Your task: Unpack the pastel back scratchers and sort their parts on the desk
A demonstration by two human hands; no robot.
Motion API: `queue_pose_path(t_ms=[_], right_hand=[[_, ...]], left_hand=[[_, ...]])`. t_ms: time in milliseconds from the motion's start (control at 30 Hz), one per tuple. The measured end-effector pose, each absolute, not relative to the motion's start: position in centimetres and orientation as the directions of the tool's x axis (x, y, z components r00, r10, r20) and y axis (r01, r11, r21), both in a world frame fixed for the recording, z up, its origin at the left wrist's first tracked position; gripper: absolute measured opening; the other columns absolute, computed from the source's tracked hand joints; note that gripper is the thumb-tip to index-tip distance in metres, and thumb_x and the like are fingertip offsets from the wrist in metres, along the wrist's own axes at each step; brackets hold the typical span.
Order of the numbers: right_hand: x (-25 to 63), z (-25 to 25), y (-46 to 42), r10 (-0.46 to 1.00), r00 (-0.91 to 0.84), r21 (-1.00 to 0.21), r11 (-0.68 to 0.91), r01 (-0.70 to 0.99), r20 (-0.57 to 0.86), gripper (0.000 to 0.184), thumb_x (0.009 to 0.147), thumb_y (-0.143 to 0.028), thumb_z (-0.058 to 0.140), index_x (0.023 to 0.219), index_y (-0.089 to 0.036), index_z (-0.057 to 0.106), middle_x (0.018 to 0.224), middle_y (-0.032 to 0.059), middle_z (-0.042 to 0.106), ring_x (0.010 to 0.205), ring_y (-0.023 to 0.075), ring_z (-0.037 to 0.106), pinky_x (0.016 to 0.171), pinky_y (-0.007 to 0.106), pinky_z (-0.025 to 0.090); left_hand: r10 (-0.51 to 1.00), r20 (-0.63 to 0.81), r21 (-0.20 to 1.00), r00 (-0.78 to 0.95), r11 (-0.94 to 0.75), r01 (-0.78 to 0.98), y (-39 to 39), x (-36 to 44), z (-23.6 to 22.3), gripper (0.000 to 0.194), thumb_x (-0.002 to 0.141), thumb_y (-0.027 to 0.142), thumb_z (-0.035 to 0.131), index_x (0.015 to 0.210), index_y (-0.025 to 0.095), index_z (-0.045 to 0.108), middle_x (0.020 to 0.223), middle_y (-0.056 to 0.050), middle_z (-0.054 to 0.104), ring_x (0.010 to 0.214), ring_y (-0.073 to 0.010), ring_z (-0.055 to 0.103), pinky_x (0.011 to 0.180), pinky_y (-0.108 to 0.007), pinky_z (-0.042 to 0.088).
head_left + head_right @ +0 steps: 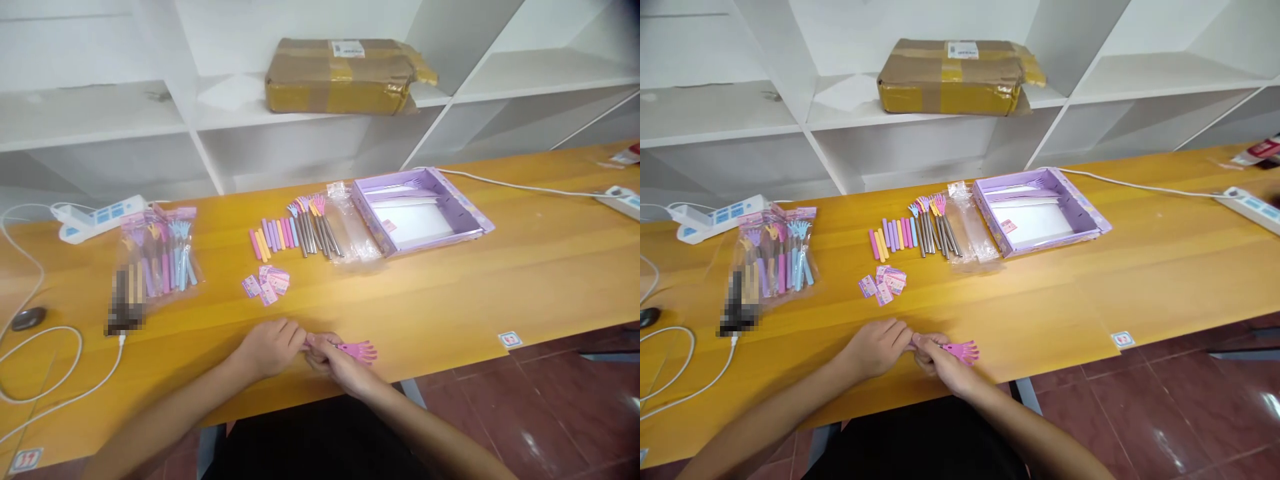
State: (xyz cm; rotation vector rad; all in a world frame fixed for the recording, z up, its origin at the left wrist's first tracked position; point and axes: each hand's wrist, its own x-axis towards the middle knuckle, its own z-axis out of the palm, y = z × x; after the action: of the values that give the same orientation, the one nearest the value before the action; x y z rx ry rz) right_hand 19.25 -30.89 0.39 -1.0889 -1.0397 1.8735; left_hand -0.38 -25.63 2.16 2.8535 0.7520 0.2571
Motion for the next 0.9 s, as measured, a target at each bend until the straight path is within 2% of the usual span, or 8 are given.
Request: queue_pose_path(t_ms=[100, 267, 333, 433, 500, 633, 767, 900], right_hand=[[19.8, 1.2, -30.8, 0.872, -0.370, -0.857, -0.434, -0.278, -0.321, 0.073, 0.096, -0.074, 0.063, 0.060, -0.025, 0.023, 0.055, -0.0079, 0.020, 0.053, 0.0106, 0.017, 0.058, 0.033, 0.017], [20.8, 2.5, -31.0, 0.851, -0.400, -0.837, -0.467, -0.285, -0.339, 0.071, 0.098, -0.071, 0.063, 0.060, -0.026, 0.025, 0.056, -0.0083, 0.019, 0.053, 0.0103, 0.016, 0.057, 0.033, 0.016], [21.5, 3.4, -31.4, 0.821, -0.448, -0.845, -0.487, -0.222, -0.355, 0.069, 0.098, -0.074, 0.061, 0.061, -0.025, 0.030, 0.056, -0.0073, 0.024, 0.053, 0.0110, 0.019, 0.056, 0.033, 0.016], [22.9, 5.6, -32.0, 0.762, -0.536, -0.895, -0.445, -0.026, -0.363, 0.065, 0.102, -0.072, 0.059, 0.064, -0.023, 0.040, 0.059, -0.0050, 0.034, 0.055, 0.0115, 0.028, 0.056, 0.032, 0.021], [23.8, 7.4, -32.3, 0.732, -0.581, -0.920, -0.383, 0.081, -0.356, 0.062, 0.104, -0.067, 0.059, 0.066, -0.022, 0.039, 0.062, -0.0051, 0.034, 0.056, 0.0106, 0.029, 0.056, 0.031, 0.022], [24.9, 9.7, -32.0, 0.699, -0.646, -0.945, -0.305, 0.119, -0.307, 0.060, 0.105, -0.060, 0.063, 0.069, -0.022, 0.034, 0.064, -0.0059, 0.028, 0.056, 0.0094, 0.026, 0.055, 0.030, 0.021], [25.3, 9.8, -31.0, 0.689, -0.655, -0.948, -0.283, 0.148, -0.309, 0.058, 0.108, -0.060, 0.056, 0.070, -0.022, 0.034, 0.066, -0.0057, 0.028, 0.057, 0.0091, 0.026, 0.054, 0.029, 0.021], [24.5, 8.7, -30.0, 0.725, -0.631, -0.959, -0.249, 0.135, -0.276, 0.061, 0.108, -0.065, 0.055, 0.070, -0.022, 0.035, 0.067, -0.0053, 0.029, 0.061, 0.0095, 0.025, 0.056, 0.029, 0.019]], left_hand=[[0.503, 0.106, 0.188, 0.858, -0.857, 0.479, -25.3, -0.4, 2.4, 0.041, 0.116, 0.034, 0.039, 0.087, 0.020, 0.065, 0.073, -0.006, 0.062, 0.066, -0.0210, 0.051, 0.058, -0.037, 0.025], [0.501, 0.133, 0.236, 0.855, -0.854, 0.464, -25.3, -0.7, 3.2, 0.042, 0.118, 0.034, 0.038, 0.086, 0.020, 0.062, 0.070, -0.005, 0.060, 0.061, -0.0203, 0.048, 0.057, -0.038, 0.018], [0.491, 0.138, 0.246, 0.860, -0.858, 0.450, -25.9, -1.0, 3.8, 0.042, 0.118, 0.034, 0.038, 0.085, 0.021, 0.060, 0.069, -0.004, 0.058, 0.059, -0.0201, 0.046, 0.056, -0.038, 0.016], [0.483, 0.138, 0.245, 0.865, -0.863, 0.442, -27.4, -1.4, 5.3, 0.041, 0.117, 0.038, 0.041, 0.084, 0.022, 0.058, 0.067, -0.004, 0.056, 0.059, -0.0204, 0.044, 0.055, -0.039, 0.014], [0.485, 0.136, 0.247, 0.864, -0.861, 0.444, -28.4, -1.6, 6.3, 0.039, 0.117, 0.040, 0.043, 0.084, 0.023, 0.057, 0.066, -0.003, 0.055, 0.058, -0.0202, 0.044, 0.055, -0.039, 0.014], [0.488, 0.174, 0.235, 0.855, -0.864, 0.445, -29.6, -1.7, 7.9, 0.036, 0.116, 0.037, 0.045, 0.084, 0.024, 0.055, 0.065, -0.002, 0.057, 0.056, -0.0195, 0.045, 0.053, -0.039, 0.018], [0.517, 0.251, 0.162, 0.818, -0.856, 0.491, -29.5, -1.1, 8.6, 0.037, 0.117, 0.033, 0.041, 0.084, 0.024, 0.053, 0.065, 0.000, 0.056, 0.054, -0.0179, 0.048, 0.051, -0.039, 0.025], [0.521, 0.333, 0.016, 0.786, -0.837, 0.548, -28.8, 0.1, 9.0, 0.034, 0.117, 0.028, 0.040, 0.085, 0.023, 0.051, 0.067, 0.002, 0.053, 0.056, -0.0180, 0.050, 0.051, -0.038, 0.027]])
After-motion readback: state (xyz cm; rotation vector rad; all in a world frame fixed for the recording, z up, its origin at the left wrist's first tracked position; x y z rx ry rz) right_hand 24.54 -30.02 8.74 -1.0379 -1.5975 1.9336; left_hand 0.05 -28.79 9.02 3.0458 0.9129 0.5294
